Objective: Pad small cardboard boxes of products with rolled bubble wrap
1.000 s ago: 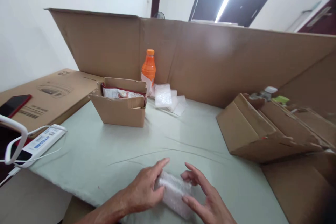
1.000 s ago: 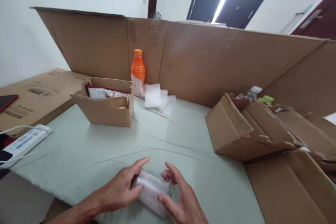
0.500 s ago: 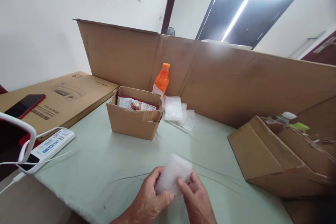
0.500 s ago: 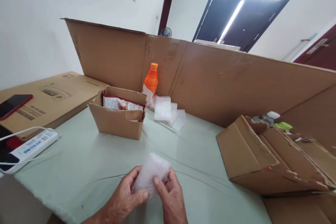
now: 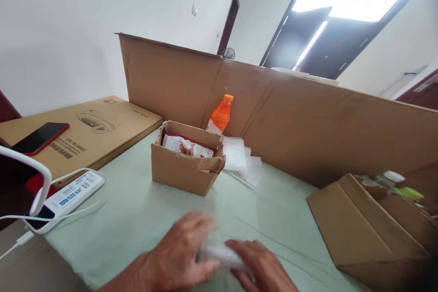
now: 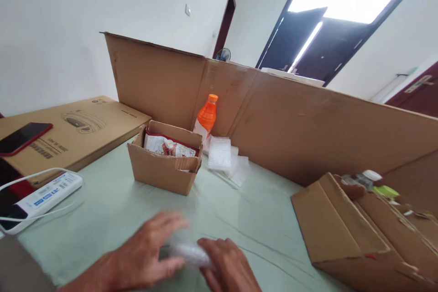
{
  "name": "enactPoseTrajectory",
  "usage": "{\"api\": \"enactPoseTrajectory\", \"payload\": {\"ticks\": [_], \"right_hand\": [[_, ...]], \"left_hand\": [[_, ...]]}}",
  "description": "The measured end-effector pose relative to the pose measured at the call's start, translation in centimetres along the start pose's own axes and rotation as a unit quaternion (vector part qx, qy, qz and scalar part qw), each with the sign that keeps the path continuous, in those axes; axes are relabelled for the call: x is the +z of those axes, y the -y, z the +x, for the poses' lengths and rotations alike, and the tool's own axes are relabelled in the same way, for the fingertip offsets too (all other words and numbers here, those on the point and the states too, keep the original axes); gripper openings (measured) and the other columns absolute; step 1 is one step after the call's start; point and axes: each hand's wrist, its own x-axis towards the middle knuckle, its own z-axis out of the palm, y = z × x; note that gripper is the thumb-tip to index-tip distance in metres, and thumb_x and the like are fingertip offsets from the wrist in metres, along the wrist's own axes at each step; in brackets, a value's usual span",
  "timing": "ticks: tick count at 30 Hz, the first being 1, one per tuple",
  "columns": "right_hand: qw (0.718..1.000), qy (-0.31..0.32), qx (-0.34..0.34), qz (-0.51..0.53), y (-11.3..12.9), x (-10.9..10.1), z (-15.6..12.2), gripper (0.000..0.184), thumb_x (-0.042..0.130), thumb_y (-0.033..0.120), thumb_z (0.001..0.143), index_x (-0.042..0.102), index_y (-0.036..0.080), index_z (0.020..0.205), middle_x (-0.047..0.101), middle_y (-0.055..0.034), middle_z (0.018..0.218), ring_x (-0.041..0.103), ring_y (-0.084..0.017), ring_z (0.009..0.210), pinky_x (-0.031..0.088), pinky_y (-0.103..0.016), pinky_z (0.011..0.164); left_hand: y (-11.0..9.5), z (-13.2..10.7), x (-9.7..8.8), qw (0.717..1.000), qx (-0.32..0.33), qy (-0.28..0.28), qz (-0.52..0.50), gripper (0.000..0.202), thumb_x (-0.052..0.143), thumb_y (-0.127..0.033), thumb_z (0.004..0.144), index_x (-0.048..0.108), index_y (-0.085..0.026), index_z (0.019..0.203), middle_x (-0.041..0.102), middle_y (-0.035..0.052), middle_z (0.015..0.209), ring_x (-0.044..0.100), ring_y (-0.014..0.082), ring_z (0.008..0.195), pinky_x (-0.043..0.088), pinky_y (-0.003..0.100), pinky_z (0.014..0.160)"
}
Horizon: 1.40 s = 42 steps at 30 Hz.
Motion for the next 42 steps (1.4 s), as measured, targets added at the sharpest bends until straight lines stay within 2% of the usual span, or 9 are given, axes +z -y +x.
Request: {"api": "enactPoseTrajectory", "payload": {"ticks": [4,9,11,14,16,22,30,37,42], "right_hand": [[0.989,-0.08,0.115,0.048,0.5,-5.3,5.4,0.023,0.059,0.041,0.09,0.07,0.023,0.099,0.074,-0.0013,0.077,0.068,-0.018,0.062,0.055,-0.025,0.057],[0.968,-0.225,0.087,0.071,2.8,-10.3,16.1,0.025,0.067,0.041,0.081,0.068,0.02,0.095,0.068,0.0003,0.077,0.061,-0.017,0.067,0.048,-0.025,0.058],[0.979,-0.181,0.056,0.076,3.0,-9.5,20.7,0.024,0.064,0.035,0.081,0.067,0.017,0.098,0.068,-0.0009,0.082,0.062,-0.017,0.072,0.048,-0.025,0.061],[0.999,0.019,0.032,-0.028,3.0,-6.2,26.4,0.029,0.056,0.031,0.088,0.066,0.015,0.109,0.072,-0.0039,0.097,0.066,-0.016,0.082,0.05,-0.023,0.066],[0.981,0.147,0.032,-0.122,3.2,-3.8,28.7,0.031,0.06,0.034,0.087,0.069,0.015,0.109,0.075,-0.0062,0.1,0.069,-0.018,0.084,0.051,-0.024,0.067],[0.93,0.236,0.049,-0.279,4.1,-1.0,30.1,0.033,0.071,0.029,0.077,0.076,0.009,0.103,0.076,-0.0235,0.103,0.072,-0.036,0.098,0.055,-0.04,0.079],[0.894,0.293,-0.026,-0.338,4.4,0.0,31.9,0.05,0.07,0.027,0.08,0.064,0.016,0.129,0.076,-0.0168,0.108,0.073,-0.03,0.102,0.056,-0.034,0.08],[0.903,0.221,-0.028,-0.367,5.8,-0.6,30.0,0.03,0.062,0.027,0.087,0.071,0.009,0.11,0.074,-0.0244,0.106,0.071,-0.036,0.103,0.053,-0.043,0.083],[0.922,0.23,-0.054,-0.308,5.5,-1.0,30.4,0.025,0.063,0.018,0.085,0.072,0.016,0.108,0.077,-0.0144,0.104,0.072,-0.027,0.098,0.05,-0.03,0.077]], "left_hand": [[2.8,3.9,-6.4,0.945,0.032,-0.242,0.217,0.057,0.057,-0.015,0.088,0.04,-0.017,0.143,0.057,0.0174,0.14,0.047,0.0327,0.136,0.036,0.055,0.113],[5.9,4.8,-7.4,0.917,-0.027,-0.271,0.292,0.046,0.047,0.0,0.087,0.051,-0.016,0.131,0.071,0.0074,0.1,0.066,0.0251,0.1,0.033,0.06,0.112],[6.3,3.9,-6.3,0.914,-0.03,-0.287,0.285,0.044,0.047,0.001,0.088,0.053,-0.016,0.128,0.07,0.0042,0.092,0.067,0.0212,0.089,0.033,0.06,0.112],[6.5,2.7,-5.3,0.913,-0.021,-0.298,0.278,0.041,0.048,0.001,0.089,0.054,-0.015,0.126,0.071,0.0048,0.094,0.067,0.0205,0.091,0.031,0.06,0.113],[6.6,2.5,-5.4,0.917,-0.014,-0.291,0.273,0.041,0.049,0.001,0.089,0.054,-0.015,0.126,0.071,0.0049,0.095,0.067,0.0201,0.092,0.03,0.059,0.114],[7.1,2.9,-6.5,0.929,0.005,-0.273,0.251,0.044,0.049,0.0,0.089,0.053,-0.017,0.13,0.071,0.0048,0.099,0.065,0.0205,0.094,0.031,0.058,0.114],[7.2,3.0,-6.7,0.934,0.003,-0.265,0.241,0.044,0.049,-0.001,0.088,0.054,-0.018,0.129,0.071,0.0052,0.1,0.065,0.0213,0.096,0.032,0.058,0.113],[7.5,3.2,-7.0,0.934,0.013,-0.256,0.249,0.045,0.049,-0.001,0.089,0.054,-0.02,0.129,0.07,0.0039,0.099,0.065,0.0208,0.092,0.034,0.059,0.112],[7.7,4.2,-7.3,0.922,0.014,-0.267,0.28,0.043,0.051,-0.002,0.088,0.053,-0.017,0.128,0.07,0.0061,0.098,0.066,0.0234,0.097,0.035,0.06,0.111]]}}
